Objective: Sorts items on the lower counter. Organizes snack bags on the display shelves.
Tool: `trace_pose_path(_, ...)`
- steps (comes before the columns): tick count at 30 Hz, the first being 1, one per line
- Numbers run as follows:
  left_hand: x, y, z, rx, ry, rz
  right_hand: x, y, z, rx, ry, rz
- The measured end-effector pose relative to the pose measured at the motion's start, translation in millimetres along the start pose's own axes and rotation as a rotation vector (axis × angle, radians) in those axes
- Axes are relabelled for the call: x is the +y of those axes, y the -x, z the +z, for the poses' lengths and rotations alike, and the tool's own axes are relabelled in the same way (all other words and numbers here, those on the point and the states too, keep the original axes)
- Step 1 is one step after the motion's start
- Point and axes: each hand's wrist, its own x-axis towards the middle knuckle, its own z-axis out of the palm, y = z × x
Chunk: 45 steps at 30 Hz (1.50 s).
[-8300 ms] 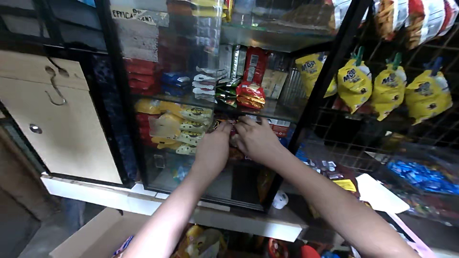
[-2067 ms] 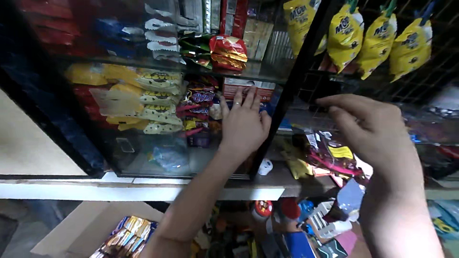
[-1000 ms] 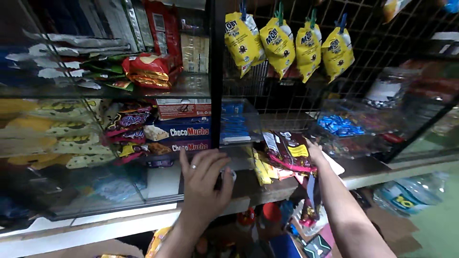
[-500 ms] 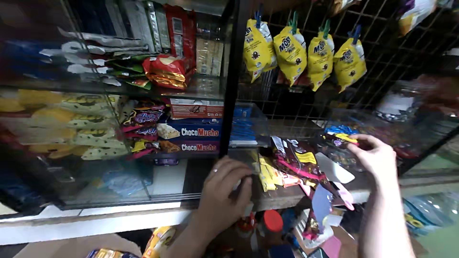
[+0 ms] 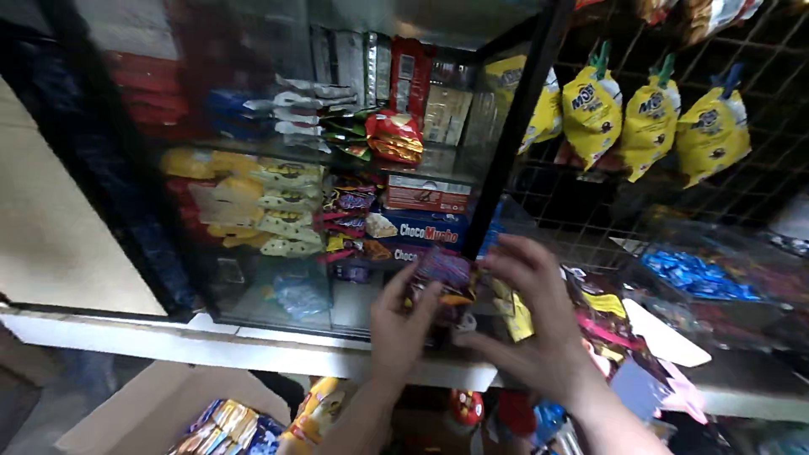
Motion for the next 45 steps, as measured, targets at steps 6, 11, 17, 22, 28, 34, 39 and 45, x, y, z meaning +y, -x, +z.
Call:
trace_pose_path(6,24.0,-28.0,-33.9,0.165,0.347,-0.337,-7.9,-34.7,69.6,-0.007,0.311,-0.373)
trace_pose_path(11,31.5,-45.2,-60.0,0.078,0.307,-0.362,-2.9,-66.6,93.3,0.115,0.240,-0.389)
trace_pose_path(17,24.4,-49.7,-69.4,-0.024,-0.029,-0.219,-12.5,-86.7,117.0,0.196,0.311,-0.338)
trace_pose_path(22,3.1,-42.4,-80.6,0.062,-0.474,0.180,-23.4,-93.7,112.2,0.218,0.348,-0.314)
trace_pose_path(28,4.5,-58.8,-77.6,0.038,-0.804,0.535,-28.1,-102.2,91.2,0.205,0.384,-0.165)
trace_pose_path(34,48.9,-119.0,-55.8,-0.495,-1.207,0.046,-16.0,-102.7,76.7,0.240,0.334,-0.070)
trace_pose_path(39,56.3,-145.2,-39.1,-0.605,-1.296,-0.045,-5.9,-97.1,72.5,0.168,0.229,-0.073)
trace_pose_path(45,57.6,-156.3,-27.8,-0.602,-1.294,-0.157,-5.7,-92.9,62.0,0.019,0.293,0.003)
